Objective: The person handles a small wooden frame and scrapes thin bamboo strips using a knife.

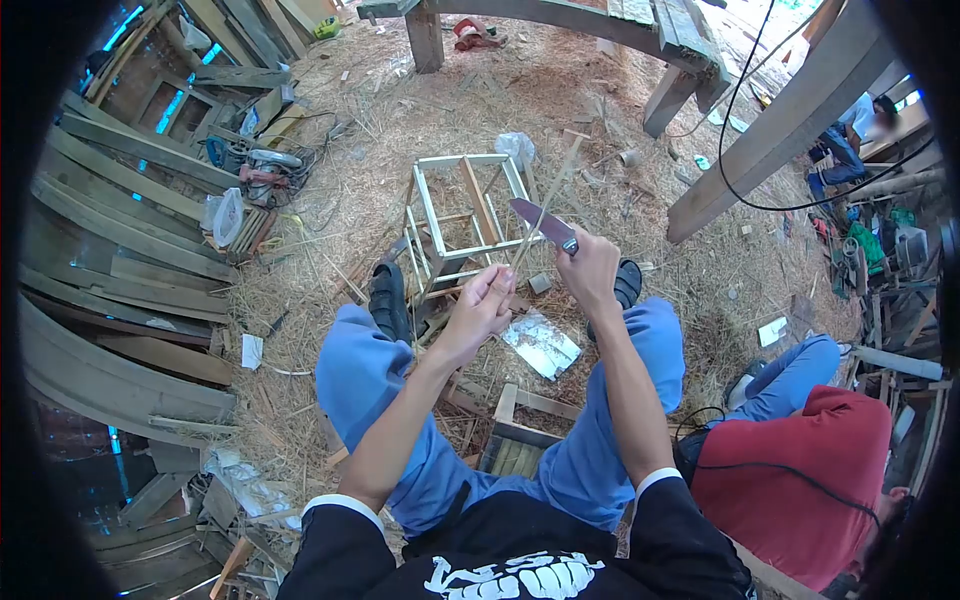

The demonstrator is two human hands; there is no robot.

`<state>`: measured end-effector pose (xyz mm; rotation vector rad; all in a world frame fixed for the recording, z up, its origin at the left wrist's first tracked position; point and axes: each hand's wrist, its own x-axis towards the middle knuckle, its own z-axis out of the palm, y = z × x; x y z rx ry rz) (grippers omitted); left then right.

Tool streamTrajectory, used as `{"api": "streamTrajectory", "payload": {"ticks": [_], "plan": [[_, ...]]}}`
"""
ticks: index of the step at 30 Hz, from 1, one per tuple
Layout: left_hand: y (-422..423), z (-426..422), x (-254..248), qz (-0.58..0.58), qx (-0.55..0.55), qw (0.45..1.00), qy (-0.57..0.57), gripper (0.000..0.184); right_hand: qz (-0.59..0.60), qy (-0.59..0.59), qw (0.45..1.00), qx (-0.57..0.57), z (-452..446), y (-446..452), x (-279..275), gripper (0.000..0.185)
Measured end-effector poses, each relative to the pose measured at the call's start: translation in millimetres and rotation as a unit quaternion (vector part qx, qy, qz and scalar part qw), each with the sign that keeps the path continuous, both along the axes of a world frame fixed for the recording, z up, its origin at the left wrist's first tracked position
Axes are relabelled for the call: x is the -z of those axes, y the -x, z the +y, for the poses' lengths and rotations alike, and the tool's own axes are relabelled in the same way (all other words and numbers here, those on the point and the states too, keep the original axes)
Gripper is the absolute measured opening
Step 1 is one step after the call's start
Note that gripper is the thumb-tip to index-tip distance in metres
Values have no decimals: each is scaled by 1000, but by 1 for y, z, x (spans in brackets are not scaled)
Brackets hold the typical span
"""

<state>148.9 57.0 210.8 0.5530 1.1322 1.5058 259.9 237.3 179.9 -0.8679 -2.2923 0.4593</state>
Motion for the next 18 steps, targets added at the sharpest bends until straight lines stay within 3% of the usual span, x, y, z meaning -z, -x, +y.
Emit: {"api": "streamTrajectory", "payload": {"ticks": [6,8,11,14,17,18], "plan": [[-4,-2,0,-6,-15,1000,-20,28,58,-76,995,31,-6,5,0,6],[-6,-3,0,-21,-7,999,-27,28,22,-76,996,50,-6,3,3,24],[-9,-3,0,-10,8,999,-32,27,72,-47,996,20,-8,5,-3,8],[-9,-4,-4,6,18,1000,-25,27,64,107,990,-62,-10,1,-10,11],[-7,-3,-1,8,31,999,-22,27,-41,223,968,-110,-2,-3,-1,15],[-7,-4,-2,11,32,999,-22,26,-33,197,975,-99,-2,-3,-3,15]]}}
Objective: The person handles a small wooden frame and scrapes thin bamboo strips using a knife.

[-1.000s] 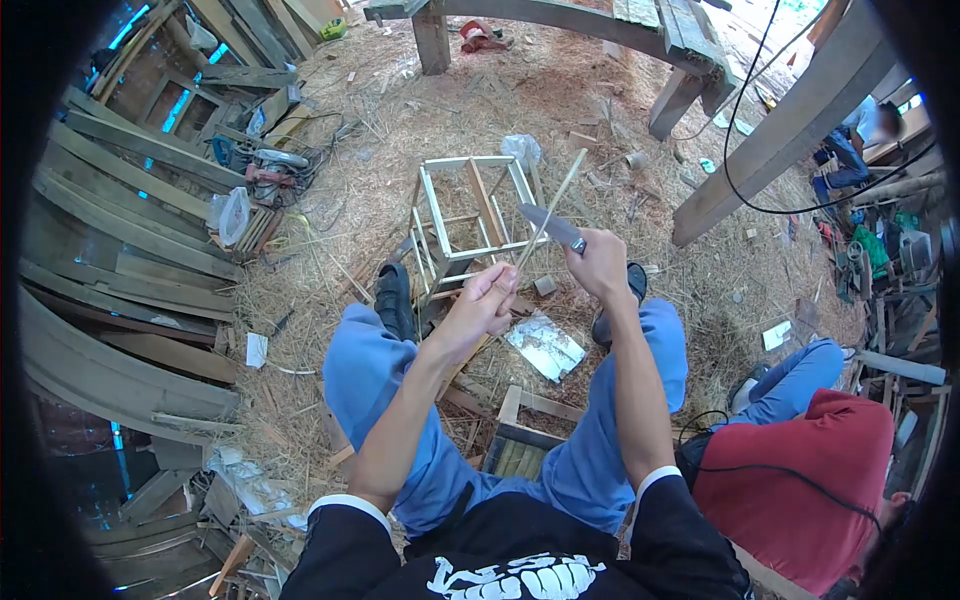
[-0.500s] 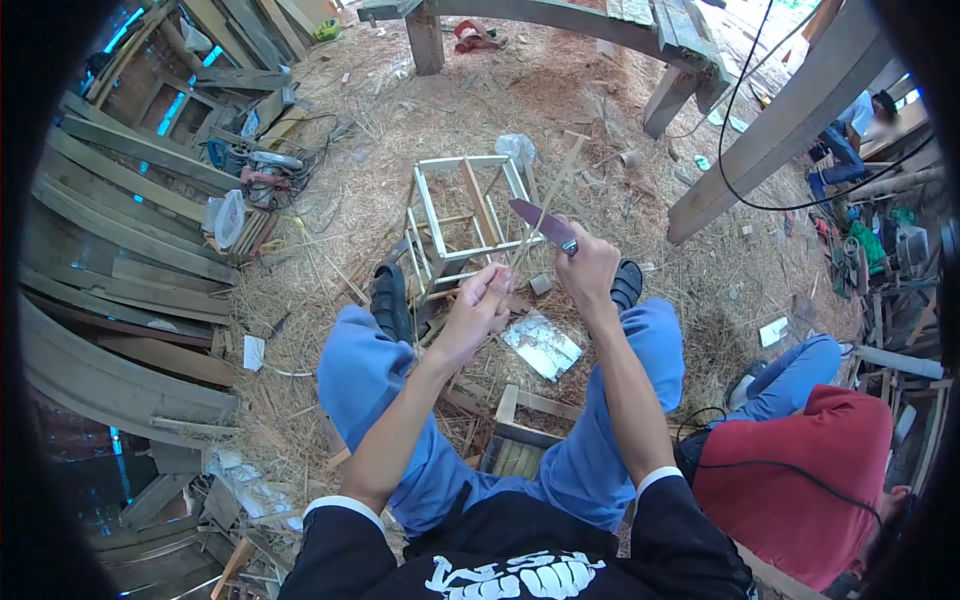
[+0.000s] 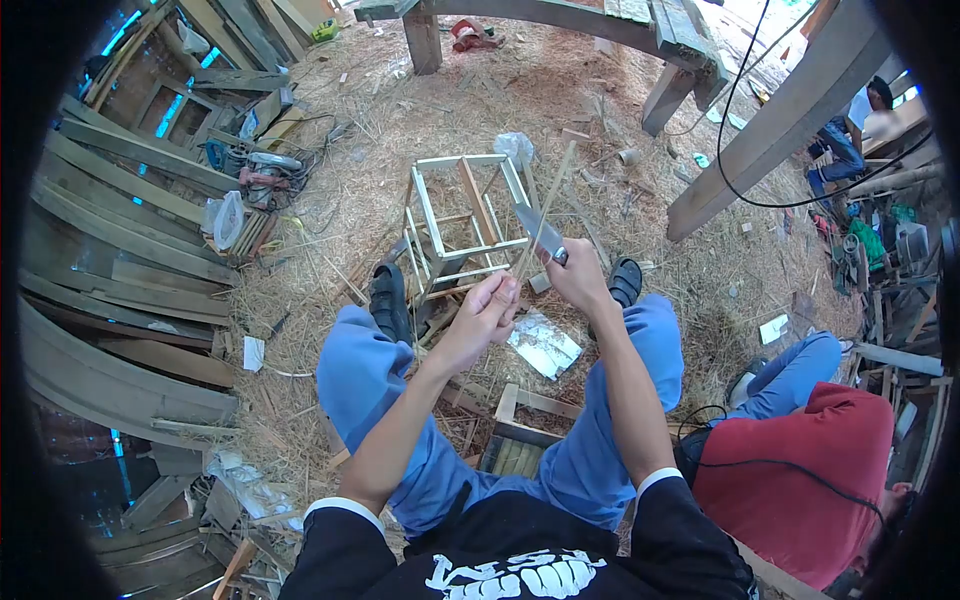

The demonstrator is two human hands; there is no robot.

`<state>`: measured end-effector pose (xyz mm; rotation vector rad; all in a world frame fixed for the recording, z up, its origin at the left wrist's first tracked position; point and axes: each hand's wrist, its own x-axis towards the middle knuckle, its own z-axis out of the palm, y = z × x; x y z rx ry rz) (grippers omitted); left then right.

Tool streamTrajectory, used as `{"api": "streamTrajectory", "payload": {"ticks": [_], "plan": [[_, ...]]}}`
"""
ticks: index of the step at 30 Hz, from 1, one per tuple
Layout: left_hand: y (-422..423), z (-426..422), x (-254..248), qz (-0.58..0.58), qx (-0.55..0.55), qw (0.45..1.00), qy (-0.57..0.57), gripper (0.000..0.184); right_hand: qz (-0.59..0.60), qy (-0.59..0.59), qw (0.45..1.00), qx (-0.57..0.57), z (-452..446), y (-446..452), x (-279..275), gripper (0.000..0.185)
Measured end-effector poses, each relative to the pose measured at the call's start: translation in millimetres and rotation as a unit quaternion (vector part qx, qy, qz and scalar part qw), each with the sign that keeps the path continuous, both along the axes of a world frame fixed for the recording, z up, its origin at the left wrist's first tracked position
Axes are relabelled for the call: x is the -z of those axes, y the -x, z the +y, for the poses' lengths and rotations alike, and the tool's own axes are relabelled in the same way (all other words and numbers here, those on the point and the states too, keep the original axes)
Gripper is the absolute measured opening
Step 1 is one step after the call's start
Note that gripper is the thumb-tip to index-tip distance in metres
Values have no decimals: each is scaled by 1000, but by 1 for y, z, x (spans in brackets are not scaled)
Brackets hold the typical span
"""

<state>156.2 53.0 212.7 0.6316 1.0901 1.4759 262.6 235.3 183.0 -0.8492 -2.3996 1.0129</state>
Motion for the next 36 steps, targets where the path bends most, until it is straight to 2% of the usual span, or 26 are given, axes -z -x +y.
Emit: {"api": "streamTrajectory", "payload": {"ticks": [4,8,11,14,20,23,29,32,36], "plan": [[-3,0,6,50,-6,999,2,25,7,-101,993,59,4,-3,-12,16],[-1,-4,-3,2,7,999,44,25,-33,-184,977,103,20,-9,-4,17],[1,-6,-4,-12,11,998,55,26,-61,-190,975,93,25,-11,2,18],[2,-8,-1,-20,11,998,53,26,-48,-208,972,101,21,-9,0,17],[-8,-9,-7,-47,-1,998,41,25,58,-261,950,163,13,-2,5,25],[-13,-7,-9,-38,-6,999,36,26,105,-258,949,146,11,0,7,28],[4,-4,-11,14,28,998,46,34,117,-199,962,149,4,0,0,27],[6,-4,-12,54,39,997,49,39,120,-149,973,130,0,0,-6,23],[3,-1,-7,75,33,996,21,40,97,-138,982,82,1,1,0,16]]}}
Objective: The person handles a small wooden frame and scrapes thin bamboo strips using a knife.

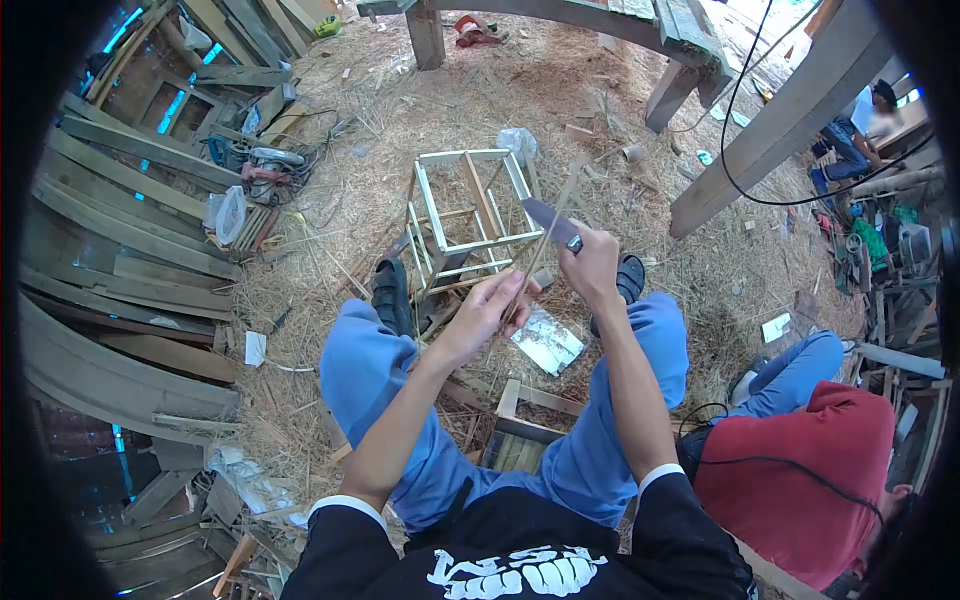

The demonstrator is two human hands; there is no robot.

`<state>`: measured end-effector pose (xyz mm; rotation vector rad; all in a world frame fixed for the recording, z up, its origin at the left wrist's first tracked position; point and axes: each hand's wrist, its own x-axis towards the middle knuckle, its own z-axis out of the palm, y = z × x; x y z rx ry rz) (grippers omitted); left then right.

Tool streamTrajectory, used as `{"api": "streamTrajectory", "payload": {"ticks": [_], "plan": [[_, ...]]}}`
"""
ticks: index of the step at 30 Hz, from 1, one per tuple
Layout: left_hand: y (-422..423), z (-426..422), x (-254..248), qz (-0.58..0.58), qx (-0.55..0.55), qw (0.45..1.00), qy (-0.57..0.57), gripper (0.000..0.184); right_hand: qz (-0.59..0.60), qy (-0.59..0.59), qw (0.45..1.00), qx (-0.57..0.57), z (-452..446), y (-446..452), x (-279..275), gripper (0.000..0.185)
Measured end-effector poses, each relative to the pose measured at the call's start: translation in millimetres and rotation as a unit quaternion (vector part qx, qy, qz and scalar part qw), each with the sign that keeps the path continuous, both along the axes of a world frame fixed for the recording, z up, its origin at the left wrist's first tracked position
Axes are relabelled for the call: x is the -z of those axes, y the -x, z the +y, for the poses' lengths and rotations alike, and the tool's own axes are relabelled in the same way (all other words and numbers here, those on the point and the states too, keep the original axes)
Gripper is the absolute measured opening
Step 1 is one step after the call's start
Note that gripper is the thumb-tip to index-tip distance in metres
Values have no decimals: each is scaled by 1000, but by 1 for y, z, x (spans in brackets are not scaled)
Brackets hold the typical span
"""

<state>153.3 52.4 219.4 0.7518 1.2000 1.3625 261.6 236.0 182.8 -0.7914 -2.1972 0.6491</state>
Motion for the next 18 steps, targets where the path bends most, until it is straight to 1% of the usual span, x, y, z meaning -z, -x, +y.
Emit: {"api": "streamTrajectory", "payload": {"ticks": [5,8,11,14,18], "plan": [[-5,9,5,-41,-50,998,-20,38,-32,0,999,-30,-7,0,-4,13],[-7,13,11,-81,-85,993,-21,36,-79,3,996,-39,-7,1,-1,13],[-8,15,3,-139,-108,984,-8,32,-87,11,995,-56,-8,1,2,15],[-6,17,6,-181,-102,978,-16,28,-98,-6,994,-56,-10,2,7,17],[-4,18,9,-237,-67,968,-46,27,-122,19,990,-66,-12,2,0,17]]}}
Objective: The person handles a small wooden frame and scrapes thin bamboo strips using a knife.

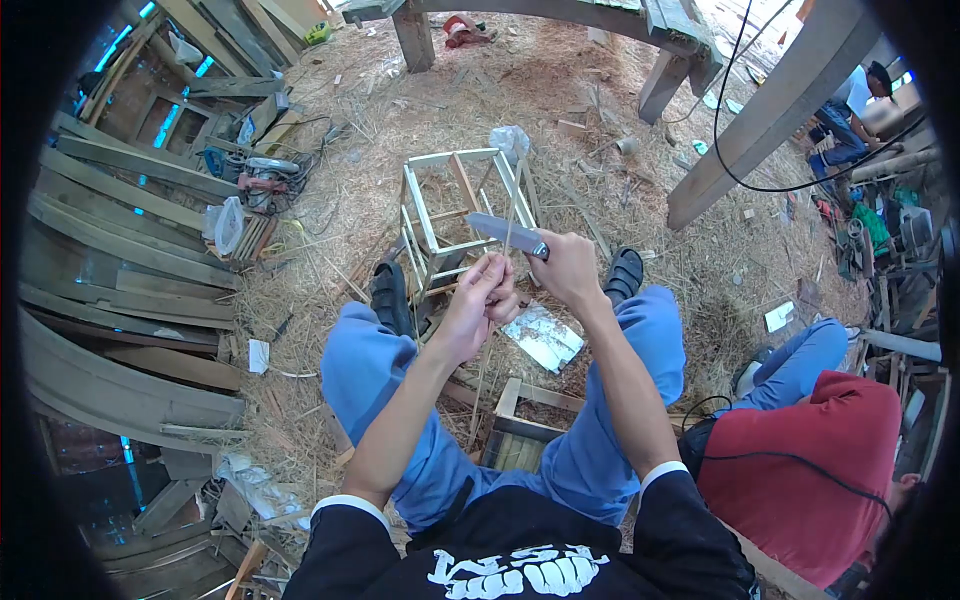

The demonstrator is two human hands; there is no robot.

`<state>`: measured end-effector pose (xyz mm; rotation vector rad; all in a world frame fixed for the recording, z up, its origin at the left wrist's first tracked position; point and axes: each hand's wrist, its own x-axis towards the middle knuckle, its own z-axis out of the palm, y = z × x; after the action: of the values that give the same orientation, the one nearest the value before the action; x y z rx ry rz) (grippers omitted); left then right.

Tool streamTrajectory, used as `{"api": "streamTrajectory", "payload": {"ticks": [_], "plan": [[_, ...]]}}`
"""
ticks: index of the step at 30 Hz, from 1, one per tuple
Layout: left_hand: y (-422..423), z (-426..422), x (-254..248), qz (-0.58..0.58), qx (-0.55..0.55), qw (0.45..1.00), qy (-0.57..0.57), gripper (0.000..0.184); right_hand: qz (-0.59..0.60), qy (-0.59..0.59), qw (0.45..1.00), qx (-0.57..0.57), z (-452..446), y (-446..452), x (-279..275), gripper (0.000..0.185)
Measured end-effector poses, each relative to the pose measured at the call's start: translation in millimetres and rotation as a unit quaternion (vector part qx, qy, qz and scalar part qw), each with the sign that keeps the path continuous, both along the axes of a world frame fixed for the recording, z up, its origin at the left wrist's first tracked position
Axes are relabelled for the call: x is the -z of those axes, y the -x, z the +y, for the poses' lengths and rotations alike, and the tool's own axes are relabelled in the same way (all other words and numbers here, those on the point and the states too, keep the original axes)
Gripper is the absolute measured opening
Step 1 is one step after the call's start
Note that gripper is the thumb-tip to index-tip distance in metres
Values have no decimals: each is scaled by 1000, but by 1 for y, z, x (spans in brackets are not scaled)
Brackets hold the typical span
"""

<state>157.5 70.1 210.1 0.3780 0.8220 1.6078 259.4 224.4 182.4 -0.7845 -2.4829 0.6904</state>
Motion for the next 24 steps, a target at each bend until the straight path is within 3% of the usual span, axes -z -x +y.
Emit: {"api": "streamTrajectory", "payload": {"ticks": [14,24], "plan": [[-2,-5,2,59,30,997,43,26,-68,-39,996,35,20,-12,-8,18],[-10,-4,7,57,-9,998,19,26,63,-124,987,82,6,-3,4,20]]}}
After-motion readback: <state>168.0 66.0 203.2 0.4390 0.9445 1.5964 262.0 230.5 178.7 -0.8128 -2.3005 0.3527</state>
